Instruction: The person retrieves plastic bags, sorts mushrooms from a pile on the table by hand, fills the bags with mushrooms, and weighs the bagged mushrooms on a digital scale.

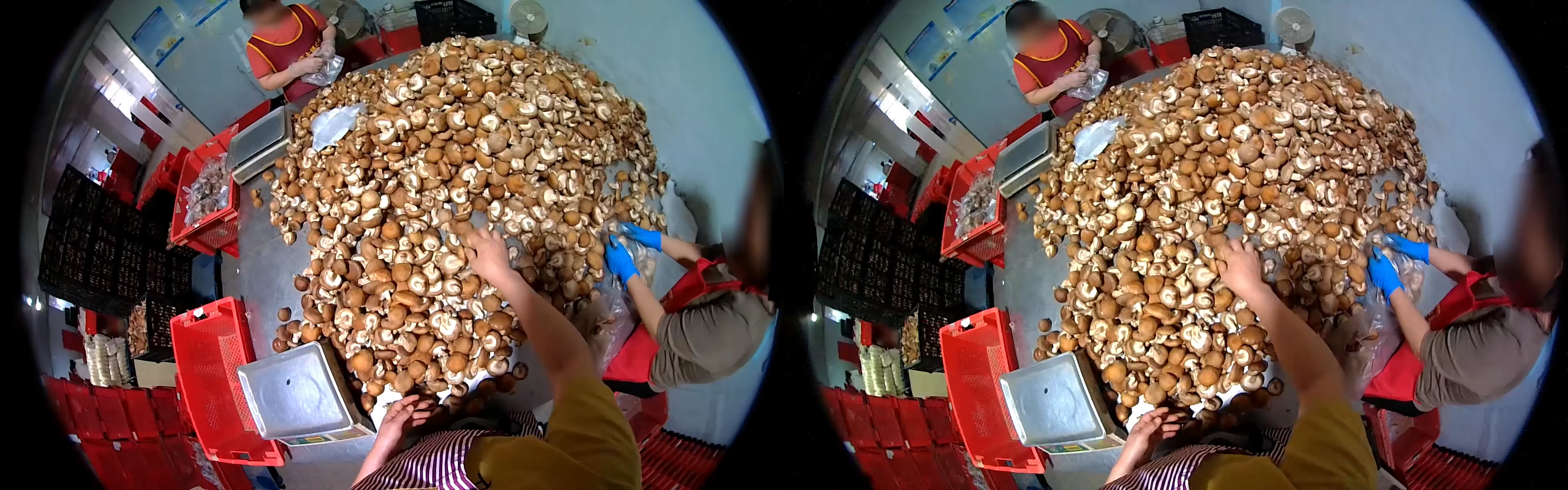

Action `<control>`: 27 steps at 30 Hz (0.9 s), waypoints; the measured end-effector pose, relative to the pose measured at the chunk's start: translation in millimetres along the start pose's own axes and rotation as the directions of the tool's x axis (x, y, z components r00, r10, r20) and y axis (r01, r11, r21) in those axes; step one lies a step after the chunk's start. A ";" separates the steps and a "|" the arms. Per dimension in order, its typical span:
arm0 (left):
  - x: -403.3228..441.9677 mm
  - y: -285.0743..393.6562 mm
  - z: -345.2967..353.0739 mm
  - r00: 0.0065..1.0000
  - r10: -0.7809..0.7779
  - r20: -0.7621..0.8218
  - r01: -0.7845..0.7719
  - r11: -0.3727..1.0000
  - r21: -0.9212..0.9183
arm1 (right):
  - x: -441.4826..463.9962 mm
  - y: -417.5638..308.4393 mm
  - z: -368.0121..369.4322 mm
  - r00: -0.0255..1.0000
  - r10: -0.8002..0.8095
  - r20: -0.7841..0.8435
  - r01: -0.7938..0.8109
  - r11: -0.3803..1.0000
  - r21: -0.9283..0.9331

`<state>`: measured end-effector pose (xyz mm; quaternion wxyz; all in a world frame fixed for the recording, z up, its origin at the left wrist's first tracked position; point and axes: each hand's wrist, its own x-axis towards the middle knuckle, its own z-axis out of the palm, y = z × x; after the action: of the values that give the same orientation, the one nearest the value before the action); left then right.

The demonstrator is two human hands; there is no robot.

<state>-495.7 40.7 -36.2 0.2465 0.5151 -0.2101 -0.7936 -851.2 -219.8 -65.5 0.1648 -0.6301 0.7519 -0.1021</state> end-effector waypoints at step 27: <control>78.7 74.0 85.5 0.948 -0.048 0.314 0.217 0.821 -0.529 | -91.7 -38.2 -60.3 0.836 -0.530 0.145 0.309 0.671 0.674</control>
<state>-588.9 -58.8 -16.3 0.2963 0.3138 0.0334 -0.9014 -825.0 -140.2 15.0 0.4585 -0.7041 0.4676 -0.2746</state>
